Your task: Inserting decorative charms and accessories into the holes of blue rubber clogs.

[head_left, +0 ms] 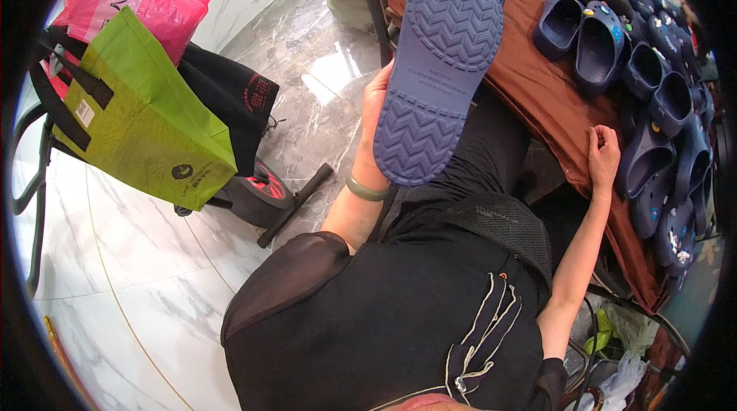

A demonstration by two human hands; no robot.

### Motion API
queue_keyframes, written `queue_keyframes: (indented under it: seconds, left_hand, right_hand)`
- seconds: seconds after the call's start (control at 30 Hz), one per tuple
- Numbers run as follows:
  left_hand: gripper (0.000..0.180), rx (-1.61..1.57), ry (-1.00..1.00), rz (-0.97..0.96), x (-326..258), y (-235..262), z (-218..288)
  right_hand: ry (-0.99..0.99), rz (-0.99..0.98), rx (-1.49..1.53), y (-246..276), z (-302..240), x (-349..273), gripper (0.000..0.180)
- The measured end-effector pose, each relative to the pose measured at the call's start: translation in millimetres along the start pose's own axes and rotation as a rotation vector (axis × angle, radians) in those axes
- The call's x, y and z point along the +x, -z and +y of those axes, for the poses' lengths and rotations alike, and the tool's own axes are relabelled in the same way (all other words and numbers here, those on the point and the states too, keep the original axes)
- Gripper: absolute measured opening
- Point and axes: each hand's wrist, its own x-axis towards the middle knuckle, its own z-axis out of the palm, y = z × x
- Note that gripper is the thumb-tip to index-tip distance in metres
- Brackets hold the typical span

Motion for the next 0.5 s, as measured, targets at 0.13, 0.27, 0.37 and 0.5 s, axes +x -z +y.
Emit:
queue_keyframes:
  seconds: [0.13, 0.27, 0.37, 0.5]
  left_hand:
    - [0.038, -0.028, 0.016, -0.009, -1.1, -4.8, -1.9]
    - [0.038, 0.094, -0.074, -0.092, -5.0, -1.7, -6.1]
    - [0.037, 0.103, -0.081, -0.097, -4.7, -4.5, -6.3]
    - [0.035, 0.023, -0.071, 0.03, -0.8, -1.4, -4.4]
  right_hand:
    - [0.054, 0.023, -0.025, 0.4, 2.4, -0.2, 0.013]
    - [0.016, 0.002, -0.01, 0.0, 3.0, -0.1, 0.013]
    - [0.016, 0.007, 0.004, -0.6, 4.3, -0.7, 0.012]
    - [0.052, 0.021, 0.011, -1.1, 4.6, -0.4, 0.012]
